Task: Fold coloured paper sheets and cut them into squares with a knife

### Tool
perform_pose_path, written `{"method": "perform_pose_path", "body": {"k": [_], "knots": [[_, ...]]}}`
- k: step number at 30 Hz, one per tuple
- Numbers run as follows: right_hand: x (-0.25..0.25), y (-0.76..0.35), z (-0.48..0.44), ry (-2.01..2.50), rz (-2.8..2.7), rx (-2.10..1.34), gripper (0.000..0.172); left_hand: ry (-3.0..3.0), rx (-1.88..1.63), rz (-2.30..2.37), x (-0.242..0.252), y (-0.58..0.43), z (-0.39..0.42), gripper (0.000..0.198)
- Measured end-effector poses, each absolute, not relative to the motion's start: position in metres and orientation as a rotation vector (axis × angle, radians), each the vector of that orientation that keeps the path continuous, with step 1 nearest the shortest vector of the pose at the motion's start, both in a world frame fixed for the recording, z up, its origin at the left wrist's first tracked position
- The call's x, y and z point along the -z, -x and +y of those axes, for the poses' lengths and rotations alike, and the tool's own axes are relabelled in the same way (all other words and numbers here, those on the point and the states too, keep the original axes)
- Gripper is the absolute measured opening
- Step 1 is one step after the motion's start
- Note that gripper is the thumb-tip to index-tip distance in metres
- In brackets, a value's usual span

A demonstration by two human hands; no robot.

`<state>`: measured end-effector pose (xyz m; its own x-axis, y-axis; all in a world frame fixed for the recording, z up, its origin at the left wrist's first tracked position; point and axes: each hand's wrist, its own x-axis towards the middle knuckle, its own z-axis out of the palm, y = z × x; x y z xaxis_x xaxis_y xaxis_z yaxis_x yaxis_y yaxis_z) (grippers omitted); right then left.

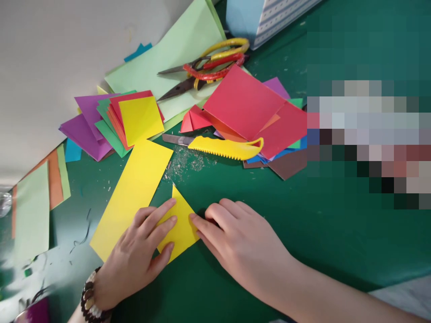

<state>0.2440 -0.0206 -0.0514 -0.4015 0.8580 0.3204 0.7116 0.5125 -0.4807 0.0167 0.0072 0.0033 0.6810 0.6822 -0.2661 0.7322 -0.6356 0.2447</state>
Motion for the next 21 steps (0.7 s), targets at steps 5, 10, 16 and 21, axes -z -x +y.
{"method": "perform_pose_path", "body": {"k": [5, 10, 16, 21], "knots": [[0.052, -0.245, -0.021, 1.258, -2.236, -0.372, 0.022, -2.556, 0.223, 1.120, -0.006, -0.020, 0.009, 0.031], [0.052, -0.244, -0.022, 1.252, -2.238, -0.394, 0.021, -2.457, 0.200, 1.076, -0.008, -0.019, 0.016, 0.052], [0.048, -0.249, -0.025, 1.287, -2.258, -0.354, 0.019, -2.503, 0.156, 0.966, 0.000, -0.014, 0.021, 0.055], [0.038, -0.246, -0.027, 1.326, -2.220, -0.208, 0.008, -2.612, 0.138, 0.954, 0.004, -0.014, 0.019, 0.054]]}}
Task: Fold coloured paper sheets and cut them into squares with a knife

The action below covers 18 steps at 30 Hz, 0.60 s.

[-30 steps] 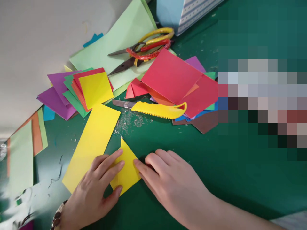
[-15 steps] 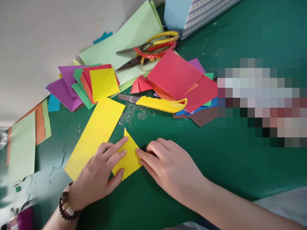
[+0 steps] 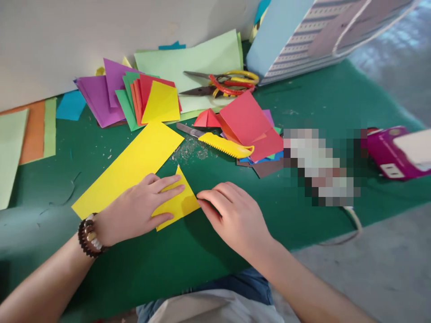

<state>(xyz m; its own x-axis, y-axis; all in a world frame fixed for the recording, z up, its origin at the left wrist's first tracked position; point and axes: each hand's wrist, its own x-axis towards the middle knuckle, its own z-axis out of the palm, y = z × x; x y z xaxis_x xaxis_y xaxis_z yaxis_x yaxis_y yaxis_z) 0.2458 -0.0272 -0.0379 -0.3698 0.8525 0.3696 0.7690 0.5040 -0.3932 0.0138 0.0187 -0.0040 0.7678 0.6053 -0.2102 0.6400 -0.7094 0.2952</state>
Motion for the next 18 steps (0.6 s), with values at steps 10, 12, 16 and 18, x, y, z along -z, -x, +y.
{"method": "perform_pose_path", "body": {"k": [10, 12, 16, 18], "knots": [[0.049, -0.228, -0.040, 1.294, -2.377, -0.056, 0.016, -2.708, 0.110, 0.938, 0.012, -0.012, 0.019, 0.056], [0.049, -0.226, -0.043, 1.290, -2.391, -0.060, 0.017, -2.722, 0.103, 0.932, 0.013, -0.013, 0.019, 0.056], [0.048, -0.217, -0.048, 1.280, -2.403, -0.091, 0.016, -2.737, 0.057, 0.917, 0.019, -0.012, 0.019, 0.056], [0.048, -0.213, -0.051, 1.274, -2.402, -0.112, 0.016, -2.733, 0.030, 0.912, 0.021, -0.012, 0.019, 0.055]]}}
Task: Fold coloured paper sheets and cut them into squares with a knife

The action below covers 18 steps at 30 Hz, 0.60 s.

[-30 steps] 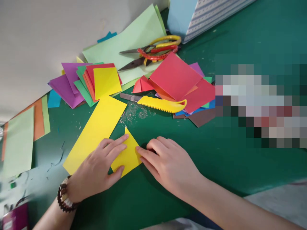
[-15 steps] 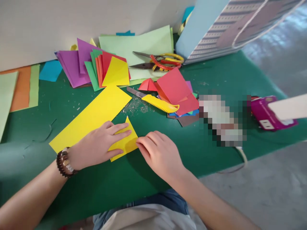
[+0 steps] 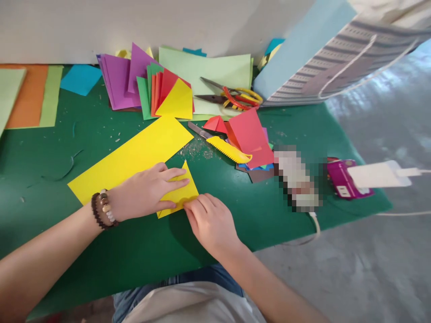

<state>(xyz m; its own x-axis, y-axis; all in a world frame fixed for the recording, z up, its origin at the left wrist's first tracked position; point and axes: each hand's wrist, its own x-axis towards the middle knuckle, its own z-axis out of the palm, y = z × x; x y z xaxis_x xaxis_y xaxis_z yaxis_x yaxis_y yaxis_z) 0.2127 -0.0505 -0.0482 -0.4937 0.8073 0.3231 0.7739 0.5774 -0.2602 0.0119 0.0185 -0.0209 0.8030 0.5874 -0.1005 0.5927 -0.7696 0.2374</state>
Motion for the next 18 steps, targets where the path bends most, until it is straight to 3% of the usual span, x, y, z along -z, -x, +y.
{"method": "perform_pose_path", "body": {"k": [18], "knots": [[0.044, -0.190, -0.059, 1.212, -2.423, -0.204, 0.016, -2.762, 0.066, 0.873, 0.016, -0.014, 0.017, 0.042]]}}
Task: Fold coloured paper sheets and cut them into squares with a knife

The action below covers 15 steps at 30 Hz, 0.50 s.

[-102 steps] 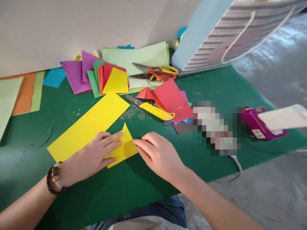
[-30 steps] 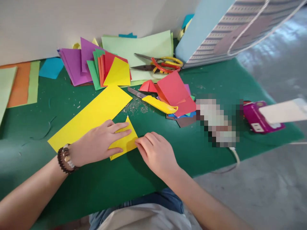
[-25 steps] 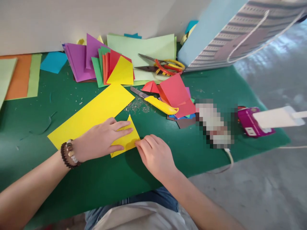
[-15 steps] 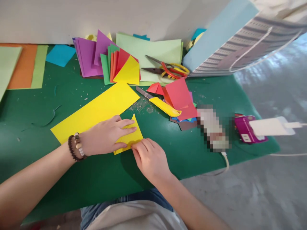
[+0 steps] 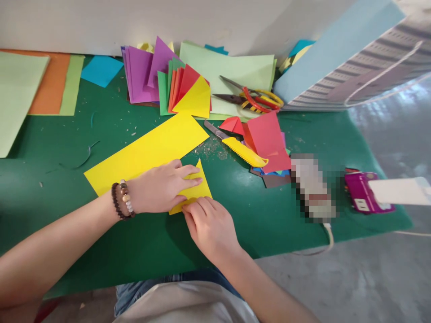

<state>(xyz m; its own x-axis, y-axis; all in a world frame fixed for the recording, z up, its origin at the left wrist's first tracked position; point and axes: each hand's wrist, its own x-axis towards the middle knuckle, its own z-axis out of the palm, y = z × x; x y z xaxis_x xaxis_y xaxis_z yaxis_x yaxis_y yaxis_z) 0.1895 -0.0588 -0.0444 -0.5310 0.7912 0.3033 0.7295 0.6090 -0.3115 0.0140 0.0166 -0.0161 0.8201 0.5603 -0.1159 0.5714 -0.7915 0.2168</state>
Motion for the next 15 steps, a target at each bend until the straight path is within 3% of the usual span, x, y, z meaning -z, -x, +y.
{"method": "perform_pose_path", "body": {"k": [15], "knots": [[0.042, -0.173, -0.068, 1.064, -2.393, -0.335, 0.017, -2.741, 0.052, 0.879, 0.019, -0.015, 0.016, 0.046]]}}
